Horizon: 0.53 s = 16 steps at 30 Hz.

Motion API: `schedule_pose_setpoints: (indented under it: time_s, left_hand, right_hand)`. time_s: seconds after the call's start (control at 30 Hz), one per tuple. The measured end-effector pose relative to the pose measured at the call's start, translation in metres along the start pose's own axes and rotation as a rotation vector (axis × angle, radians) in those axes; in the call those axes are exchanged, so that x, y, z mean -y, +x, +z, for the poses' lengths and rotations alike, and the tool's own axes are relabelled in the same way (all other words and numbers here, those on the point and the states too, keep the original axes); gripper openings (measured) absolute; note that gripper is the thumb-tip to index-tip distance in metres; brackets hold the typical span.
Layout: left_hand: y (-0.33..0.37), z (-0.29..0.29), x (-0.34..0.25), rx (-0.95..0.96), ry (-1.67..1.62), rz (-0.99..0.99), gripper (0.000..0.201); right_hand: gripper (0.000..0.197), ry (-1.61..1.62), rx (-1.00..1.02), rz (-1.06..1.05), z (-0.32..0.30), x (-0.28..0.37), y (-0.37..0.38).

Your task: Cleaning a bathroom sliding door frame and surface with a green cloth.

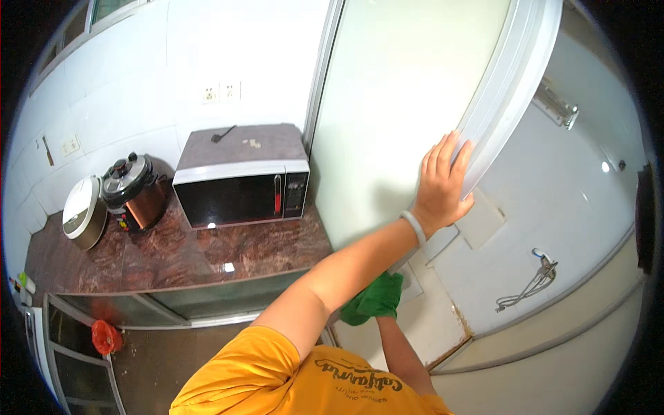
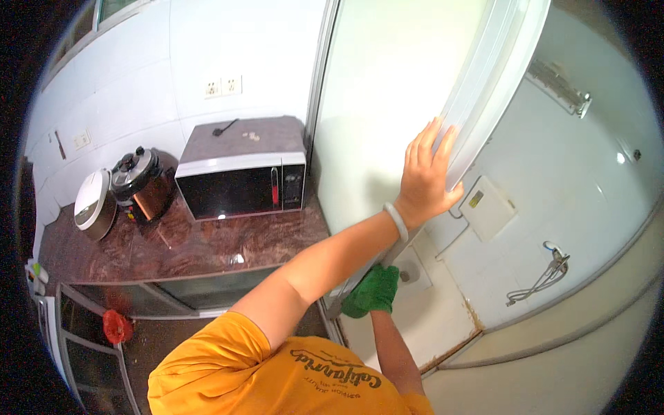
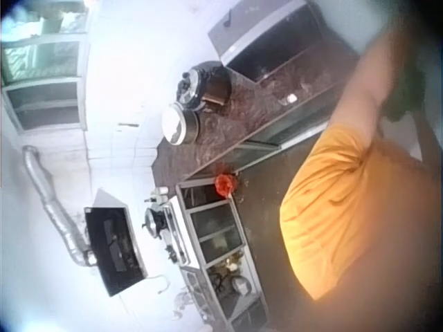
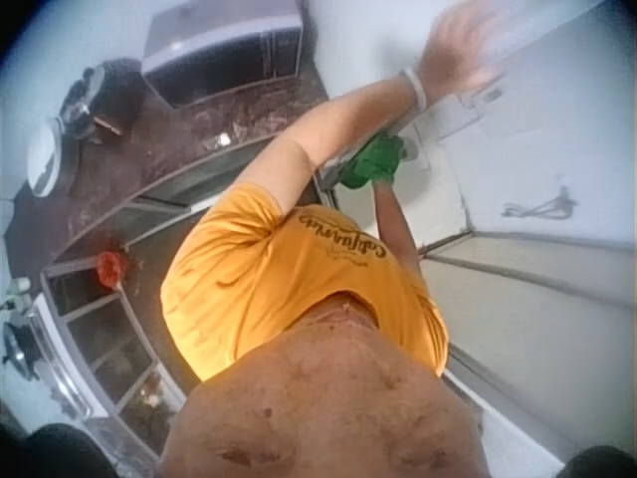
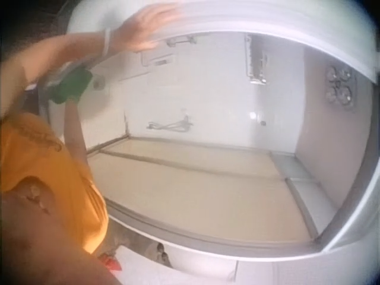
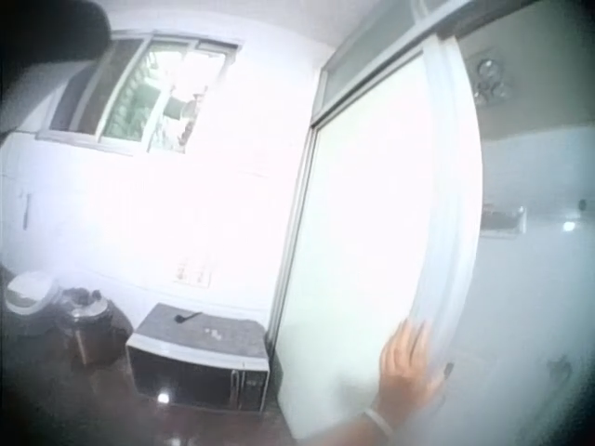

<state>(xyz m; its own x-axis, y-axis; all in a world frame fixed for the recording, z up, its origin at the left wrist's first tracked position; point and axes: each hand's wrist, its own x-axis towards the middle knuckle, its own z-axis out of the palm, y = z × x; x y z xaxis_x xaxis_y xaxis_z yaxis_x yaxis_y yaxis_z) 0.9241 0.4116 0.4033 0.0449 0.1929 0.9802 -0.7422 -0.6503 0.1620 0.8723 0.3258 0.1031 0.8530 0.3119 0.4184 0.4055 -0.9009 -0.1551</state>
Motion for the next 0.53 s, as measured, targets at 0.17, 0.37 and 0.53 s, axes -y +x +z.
schedule_pose_setpoints:
  time_s: [0.17, 0.37, 0.53]
  left_hand:
    - [-0.001, -0.003, -0.003, 0.049, 0.001, -0.024, 0.091]
    - [-0.003, -0.004, 0.000, 0.085, 0.000, -0.030, 0.091]
    - [-0.002, -0.003, -0.001, 0.144, 0.009, -0.057, 0.097]
  right_hand:
    - [0.018, -0.037, -0.046, 0.039, -0.012, 0.009, -0.003]
    - [0.024, 0.687, 0.039, 0.527, -0.050, 0.031, 0.001]
    - [0.033, -0.174, 0.215, 0.067, -0.065, 0.034, -0.006]
